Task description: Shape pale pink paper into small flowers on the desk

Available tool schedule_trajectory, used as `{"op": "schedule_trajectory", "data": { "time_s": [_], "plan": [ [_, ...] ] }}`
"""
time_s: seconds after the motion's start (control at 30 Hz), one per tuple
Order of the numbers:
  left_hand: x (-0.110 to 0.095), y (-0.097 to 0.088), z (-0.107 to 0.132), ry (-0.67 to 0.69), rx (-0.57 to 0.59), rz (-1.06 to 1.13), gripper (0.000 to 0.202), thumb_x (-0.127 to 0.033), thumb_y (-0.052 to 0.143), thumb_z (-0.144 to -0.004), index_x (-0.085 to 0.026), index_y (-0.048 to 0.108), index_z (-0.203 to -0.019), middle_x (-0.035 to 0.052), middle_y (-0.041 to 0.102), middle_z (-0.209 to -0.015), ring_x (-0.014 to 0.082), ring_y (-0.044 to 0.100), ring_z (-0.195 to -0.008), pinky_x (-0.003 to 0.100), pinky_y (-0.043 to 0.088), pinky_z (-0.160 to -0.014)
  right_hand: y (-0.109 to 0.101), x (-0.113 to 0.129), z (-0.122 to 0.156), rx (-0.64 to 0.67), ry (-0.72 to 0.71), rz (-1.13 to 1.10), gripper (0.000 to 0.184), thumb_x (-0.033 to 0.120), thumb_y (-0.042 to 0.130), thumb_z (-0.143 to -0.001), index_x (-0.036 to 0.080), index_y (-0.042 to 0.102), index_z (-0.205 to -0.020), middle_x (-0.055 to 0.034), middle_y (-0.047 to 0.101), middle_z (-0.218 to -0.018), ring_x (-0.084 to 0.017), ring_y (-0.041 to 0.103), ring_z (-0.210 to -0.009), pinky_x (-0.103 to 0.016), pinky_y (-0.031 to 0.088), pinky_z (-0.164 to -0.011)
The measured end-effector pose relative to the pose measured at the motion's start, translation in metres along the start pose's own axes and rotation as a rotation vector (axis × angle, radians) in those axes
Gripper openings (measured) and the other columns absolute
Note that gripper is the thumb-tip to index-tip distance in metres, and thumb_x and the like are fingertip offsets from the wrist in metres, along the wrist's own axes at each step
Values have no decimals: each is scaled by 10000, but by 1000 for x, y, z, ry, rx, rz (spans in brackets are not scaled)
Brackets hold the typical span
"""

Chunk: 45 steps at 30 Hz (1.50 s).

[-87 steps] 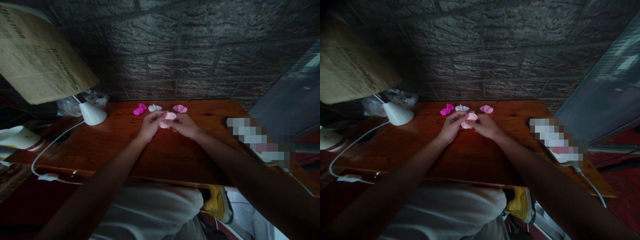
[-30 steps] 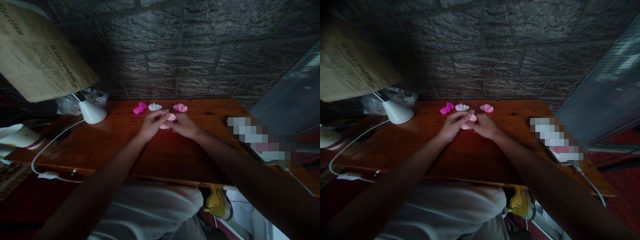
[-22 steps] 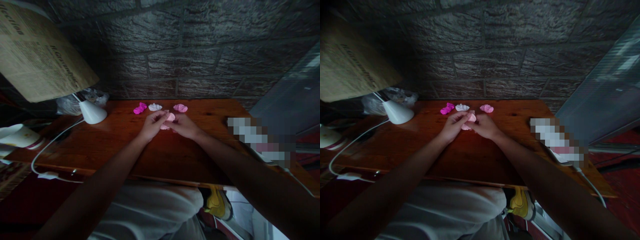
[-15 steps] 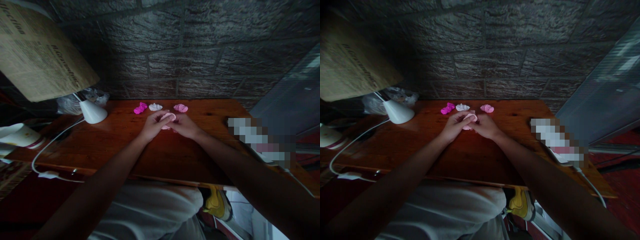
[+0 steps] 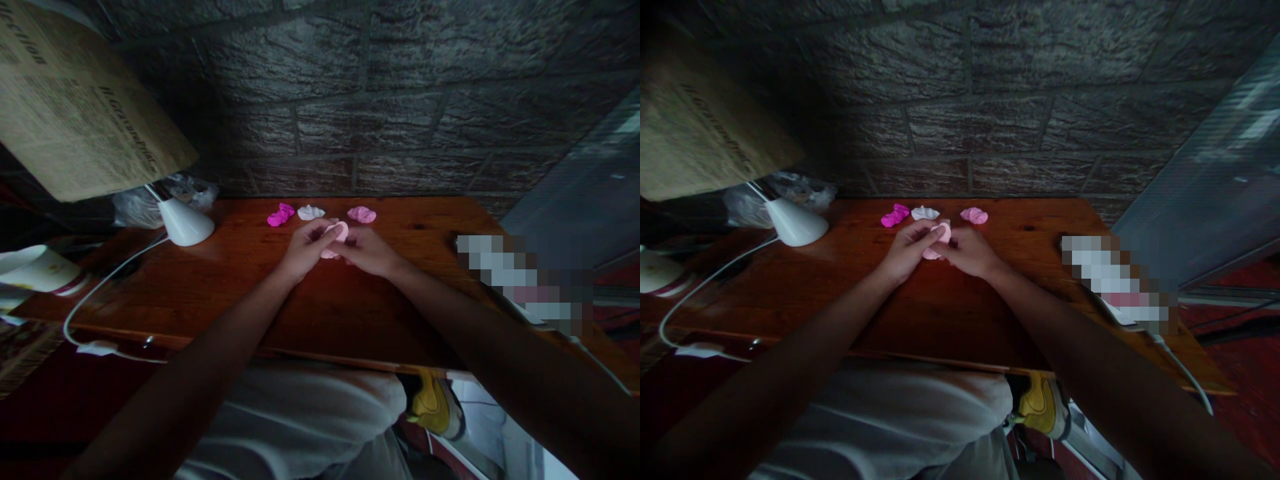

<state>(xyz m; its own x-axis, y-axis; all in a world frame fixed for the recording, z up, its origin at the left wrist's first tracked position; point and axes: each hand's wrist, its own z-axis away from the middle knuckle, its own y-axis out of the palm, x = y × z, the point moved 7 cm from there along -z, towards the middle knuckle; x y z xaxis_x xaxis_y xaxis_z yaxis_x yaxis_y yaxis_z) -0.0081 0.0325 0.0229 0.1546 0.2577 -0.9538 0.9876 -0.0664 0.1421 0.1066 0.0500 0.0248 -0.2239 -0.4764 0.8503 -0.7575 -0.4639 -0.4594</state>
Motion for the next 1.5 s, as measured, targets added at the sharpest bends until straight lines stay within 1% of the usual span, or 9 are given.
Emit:
{"op": "schedule_trajectory", "data": {
  "time_s": [0.13,0.27,0.37,0.5,0.63,0.83,0.93,1.3,1.5],
  "plan": [
    [5,-7,-4,-16,-35,115,372,-466,890,-716,-169,679,-790,-23,660,-698,83,594,-596,211,486,-568,0,1,1,-10,29,-33,311,415,627,-928,144,667,-780,-27,683,-682,-99,568,-531,-225,407,-513],
    [12,-14,-7,-86,-91,223,340,-421,894,-720,-182,693,-855,1,705,-770,106,631,-644,229,510,-591,1,2,1,-14,35,-24,340,423,599,-958,137,686,-797,-33,695,-684,-99,571,-524,-231,414,-524],
    [11,-14,-7,-78,-106,211,322,-400,887,-731,-183,706,-886,5,707,-782,109,640,-668,224,497,-602,1,3,1,-18,31,-1,332,401,601,-963,135,696,-788,-32,695,-676,-101,574,-533,-234,409,-538],
    [9,-11,-7,-36,-84,175,326,-415,881,-738,-178,743,-914,7,712,-803,106,647,-697,226,505,-649,0,4,1,-24,19,-2,314,380,607,-959,133,704,-790,-28,696,-681,-99,567,-541,-234,407,-550],
    [8,-10,-7,-13,-88,174,310,-416,895,-715,-187,775,-887,0,718,-802,104,650,-716,225,512,-679,0,5,1,-20,25,-2,321,384,603,-957,133,700,-783,-24,685,-665,-100,560,-533,-235,406,-545],
    [8,-11,-7,0,-97,139,259,-407,871,-744,-195,787,-867,6,730,-815,105,646,-716,233,515,-693,1,7,2,-7,32,30,320,370,597,-963,131,692,-773,-23,674,-660,-101,558,-536,-237,405,-545],
    [6,-10,-6,12,-105,146,247,-401,884,-726,-202,785,-836,-5,725,-790,100,639,-696,224,509,-669,2,8,2,7,30,77,322,361,597,-971,130,693,-768,-29,681,-672,-102,561,-545,-240,402,-560],
    [5,-10,-4,-27,-137,90,247,-386,857,-720,-178,744,-791,-9,693,-745,90,604,-651,215,464,-603,4,12,3,43,3,141,320,355,612,-971,141,662,-738,-34,689,-704,-113,568,-594,-251,386,-585],
    [8,-11,-5,-38,-140,144,237,-374,832,-734,-176,736,-820,16,737,-816,109,656,-709,227,515,-660,3,13,4,35,-12,122,296,338,615,-962,142,684,-752,-27,686,-701,-111,563,-597,-244,390,-585]
  ]
}}
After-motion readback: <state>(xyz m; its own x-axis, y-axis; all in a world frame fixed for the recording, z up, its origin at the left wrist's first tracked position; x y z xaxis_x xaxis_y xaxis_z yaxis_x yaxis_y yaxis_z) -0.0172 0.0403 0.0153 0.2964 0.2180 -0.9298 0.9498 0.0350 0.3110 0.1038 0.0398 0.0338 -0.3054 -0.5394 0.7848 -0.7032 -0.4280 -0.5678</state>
